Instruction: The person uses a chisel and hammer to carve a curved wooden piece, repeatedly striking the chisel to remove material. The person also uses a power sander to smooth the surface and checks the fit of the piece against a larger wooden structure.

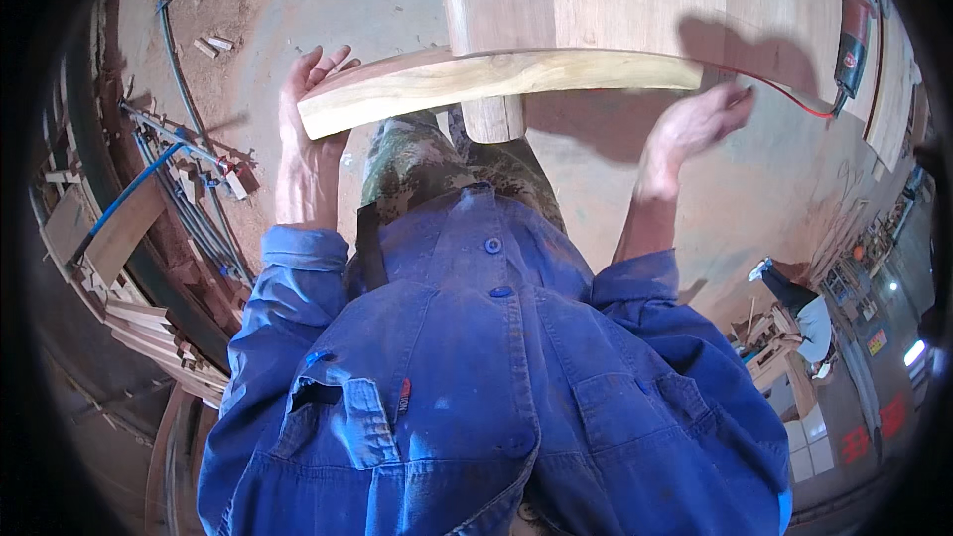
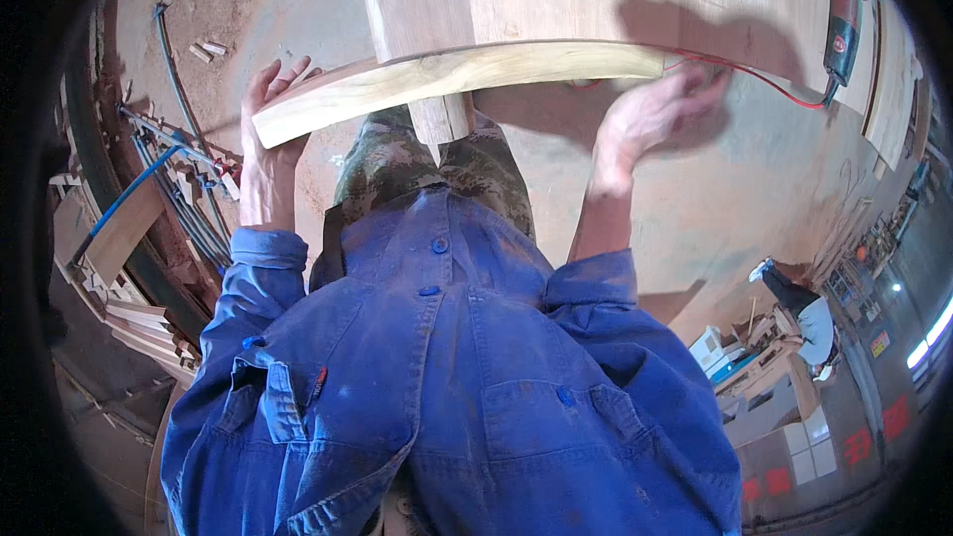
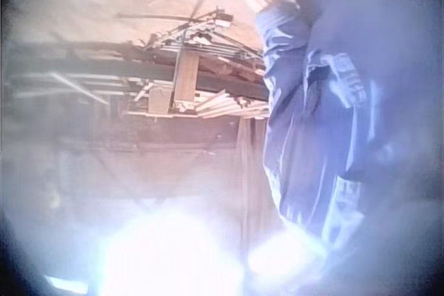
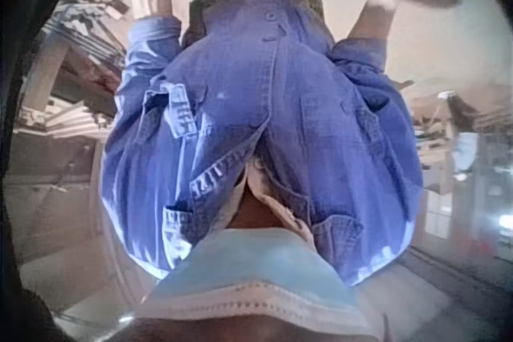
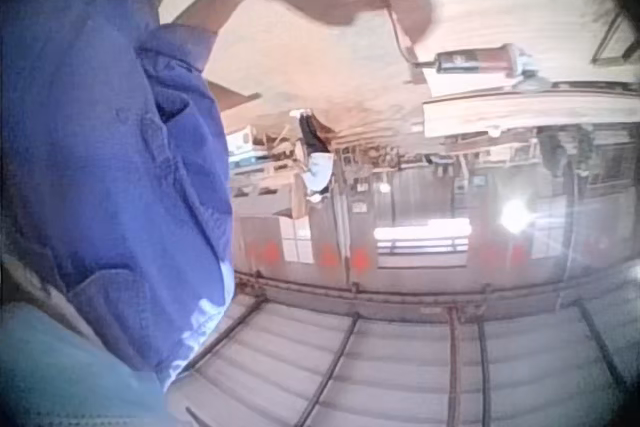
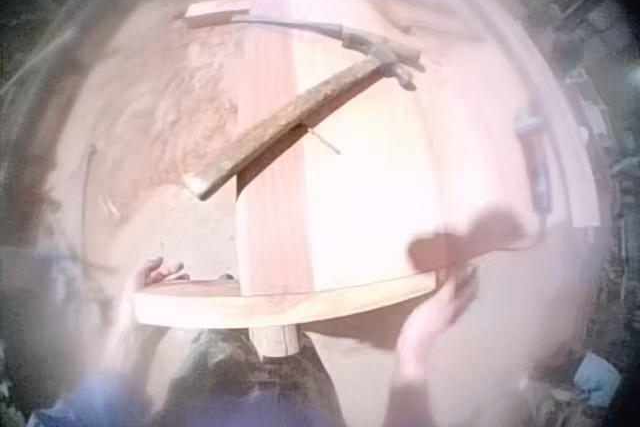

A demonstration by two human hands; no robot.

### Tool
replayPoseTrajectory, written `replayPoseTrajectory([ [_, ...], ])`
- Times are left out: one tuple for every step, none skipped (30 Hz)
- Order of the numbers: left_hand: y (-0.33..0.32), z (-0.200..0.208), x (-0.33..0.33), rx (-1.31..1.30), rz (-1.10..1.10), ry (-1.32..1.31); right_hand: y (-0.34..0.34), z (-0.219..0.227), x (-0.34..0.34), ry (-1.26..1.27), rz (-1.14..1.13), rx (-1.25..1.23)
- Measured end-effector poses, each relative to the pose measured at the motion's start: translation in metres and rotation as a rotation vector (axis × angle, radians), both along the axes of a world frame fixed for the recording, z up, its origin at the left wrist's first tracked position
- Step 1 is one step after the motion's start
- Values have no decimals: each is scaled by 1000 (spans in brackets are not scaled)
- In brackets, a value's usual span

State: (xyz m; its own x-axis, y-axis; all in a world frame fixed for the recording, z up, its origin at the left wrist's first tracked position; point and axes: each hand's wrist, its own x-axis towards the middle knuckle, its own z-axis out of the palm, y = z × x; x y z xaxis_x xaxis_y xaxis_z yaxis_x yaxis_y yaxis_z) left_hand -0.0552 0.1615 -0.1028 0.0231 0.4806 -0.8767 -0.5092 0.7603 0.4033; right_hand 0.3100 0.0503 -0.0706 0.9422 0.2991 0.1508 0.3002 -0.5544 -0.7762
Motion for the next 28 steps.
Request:
replayPoseTrajectory([
  [-2, 2, 1, 5, 13, 3, -13, -14, 4, 74, -40, 12],
  [-4, 6, 3, 15, 26, 1, -20, -22, 6, 299, -32, 123],
  [-8, 8, 5, 20, 33, 1, -23, -21, 4, 527, -28, 230],
  [-11, 6, 1, 40, 34, -27, -19, -22, 6, 633, -30, 320],
  [-8, 5, 1, 49, 48, -27, -8, -25, 9, 739, -33, 410],
  [-11, 4, 2, 42, 54, -26, -6, -24, 10, 841, -49, 489],
  [-10, 2, 3, 41, 62, -27, -5, -23, 14, 891, 14, 489],
  [-10, -3, -1, 53, 38, -59, -6, -30, 20, 928, 61, 561],
  [-12, -7, 0, 99, 35, -17, -3, -34, 18, 969, 112, 633],
  [-13, -11, 2, 145, 31, 25, -3, -35, 18, 954, 116, 634],
  [-14, -13, 4, 193, 27, 66, -2, -36, 18, 938, 119, 634],
  [-10, -5, 5, 175, -6, 55, -1, -33, 17, 927, 122, 631],
  [-10, -11, 1, 173, -25, 2, -3, -32, 17, 925, 82, 631],
  [-10, -20, -8, 171, -43, -51, -5, -31, 16, 922, 44, 631],
  [-8, -19, -10, 175, -58, -96, -3, -30, 14, 928, 10, 635],
  [-11, -18, -10, 162, -55, -84, 3, -22, 12, 916, 63, 641],
  [-15, -16, -10, 149, -52, -71, -2, -21, 10, 924, 94, 643],
  [-17, -14, -9, 136, -48, -66, -8, -20, 9, 925, 128, 645],
  [-15, -15, -9, 157, -42, -41, -10, -18, 10, 926, 162, 646],
  [-11, -17, -9, 177, -35, -17, -7, -16, 14, 1005, 180, 621],
  [-11, -20, -10, 194, -33, 0, -11, -18, 14, 1076, 121, 624],
  [-9, -26, -18, 182, 37, -120, -12, -24, 19, 1138, 73, 636],
  [-7, -34, -24, 142, -1, -97, -13, -33, 24, 1200, 26, 646],
  [-6, -24, -20, 97, -36, -74, -12, -47, 30, 1276, -23, 603],
  [-6, -14, -14, 51, -75, -51, -12, -61, 33, 1430, -119, 490],
  [-8, -4, -4, 87, -93, 46, -15, -73, 38, 1598, -69, 501],
  [-7, 2, -5, 103, -90, 63, -15, -81, 34, 1575, 89, 550],
  [-10, 18, -1, 148, -182, 115, -13, -97, 35, 1474, 120, 572],
])
